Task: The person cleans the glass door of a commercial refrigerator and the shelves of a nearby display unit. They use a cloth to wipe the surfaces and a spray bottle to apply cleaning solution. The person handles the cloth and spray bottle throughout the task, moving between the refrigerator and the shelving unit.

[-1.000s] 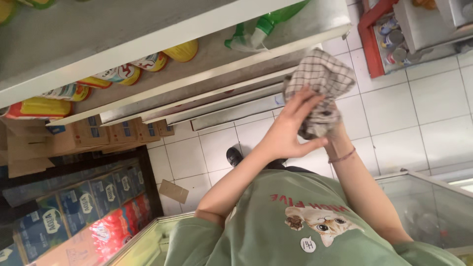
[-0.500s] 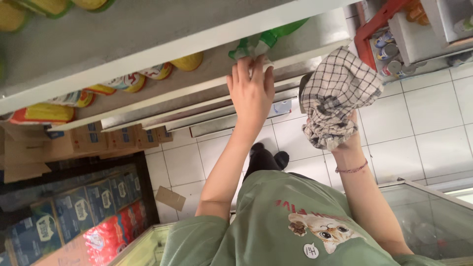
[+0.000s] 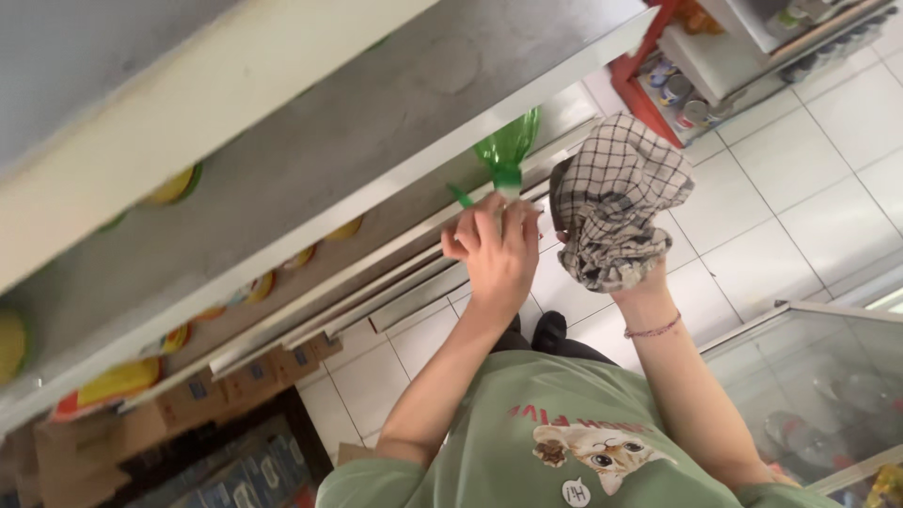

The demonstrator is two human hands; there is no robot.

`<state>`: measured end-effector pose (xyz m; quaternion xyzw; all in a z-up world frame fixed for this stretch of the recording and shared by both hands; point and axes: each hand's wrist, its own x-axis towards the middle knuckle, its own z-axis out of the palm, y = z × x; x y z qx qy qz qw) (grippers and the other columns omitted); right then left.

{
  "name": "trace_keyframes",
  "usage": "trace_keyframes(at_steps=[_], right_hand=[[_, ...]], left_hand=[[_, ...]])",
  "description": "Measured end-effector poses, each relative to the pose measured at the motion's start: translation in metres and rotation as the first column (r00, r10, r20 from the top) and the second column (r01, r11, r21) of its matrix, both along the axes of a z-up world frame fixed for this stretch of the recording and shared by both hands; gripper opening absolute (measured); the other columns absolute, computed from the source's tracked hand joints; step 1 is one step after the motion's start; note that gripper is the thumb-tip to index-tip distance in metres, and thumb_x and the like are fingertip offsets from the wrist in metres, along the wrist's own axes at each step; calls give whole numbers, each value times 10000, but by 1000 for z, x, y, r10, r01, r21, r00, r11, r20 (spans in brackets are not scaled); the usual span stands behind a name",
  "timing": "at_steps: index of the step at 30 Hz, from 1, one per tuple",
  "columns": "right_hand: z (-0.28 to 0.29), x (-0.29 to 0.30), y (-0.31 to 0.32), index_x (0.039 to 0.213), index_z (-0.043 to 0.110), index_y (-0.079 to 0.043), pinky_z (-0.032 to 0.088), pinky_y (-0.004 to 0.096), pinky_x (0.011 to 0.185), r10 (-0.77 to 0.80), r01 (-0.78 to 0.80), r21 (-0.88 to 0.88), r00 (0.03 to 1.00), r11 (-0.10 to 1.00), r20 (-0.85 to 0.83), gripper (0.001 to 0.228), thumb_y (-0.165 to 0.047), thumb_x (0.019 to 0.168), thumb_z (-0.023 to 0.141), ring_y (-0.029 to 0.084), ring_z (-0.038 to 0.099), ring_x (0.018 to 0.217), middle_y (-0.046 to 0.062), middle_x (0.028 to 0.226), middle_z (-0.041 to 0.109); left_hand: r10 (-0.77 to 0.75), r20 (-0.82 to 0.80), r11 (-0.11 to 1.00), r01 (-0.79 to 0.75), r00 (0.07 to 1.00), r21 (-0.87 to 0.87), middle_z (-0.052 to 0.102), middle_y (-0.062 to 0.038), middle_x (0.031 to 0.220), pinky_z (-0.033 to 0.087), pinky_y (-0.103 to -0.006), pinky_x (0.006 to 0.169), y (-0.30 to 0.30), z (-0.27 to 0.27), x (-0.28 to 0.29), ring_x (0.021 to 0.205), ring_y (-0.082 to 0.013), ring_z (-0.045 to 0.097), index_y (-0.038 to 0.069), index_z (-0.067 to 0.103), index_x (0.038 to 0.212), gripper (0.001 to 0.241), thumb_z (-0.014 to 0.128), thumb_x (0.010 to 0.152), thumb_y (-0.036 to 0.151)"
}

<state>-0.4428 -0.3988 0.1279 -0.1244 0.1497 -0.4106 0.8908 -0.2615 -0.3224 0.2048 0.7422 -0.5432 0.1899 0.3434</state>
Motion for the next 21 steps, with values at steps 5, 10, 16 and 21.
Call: trace_keyframes(at_steps=[5, 10, 16, 21], right_hand=[[13, 16, 7, 1541, 433, -75, 426, 678, 1138, -156, 156, 9, 987, 988, 22, 702, -496, 980, 416, 445, 512, 1370, 212, 1529, 514], [30, 18, -4, 1563, 389, -111, 291, 678, 1203, -170, 169, -29, 984, 985, -44, 619, -439, 1038, 401, 389, 441, 1448, 149, 1583, 448], [27, 3, -32, 1554, 394, -121, 231, 702, 1194, -150, 168, -96, 973, 981, 177, 579, -399, 1047, 360, 385, 434, 1441, 136, 1595, 441], [16, -31, -63, 1539, 397, -112, 253, 666, 1183, -349, -49, -665, 821, 745, -452, 574, -377, 1030, 394, 360, 423, 1442, 124, 1588, 438]], left_hand=[[-73, 80, 995, 67, 994, 70, 532, 12, 1255, 292, -540, 1040, 9, 6, 12, 1239, -216, 469, 177, 684, 1111, 272, 753, 861, 95], [-182, 227, 981, 192, 957, -24, 612, 16, 1202, 297, -504, 1045, 21, 43, 17, 1203, -173, 507, 119, 735, 1080, 166, 795, 926, 107], [-125, 416, 974, 192, 900, -123, 607, 86, 1122, 280, -525, 1032, 29, 105, 7, 1165, -172, 437, 228, 770, 1016, 162, 788, 912, 106], [-334, 319, 937, 349, 887, 12, 603, 60, 1153, 290, -556, 1055, 5, 131, -24, 1191, -214, 434, 181, 728, 1030, 145, 789, 907, 136]])
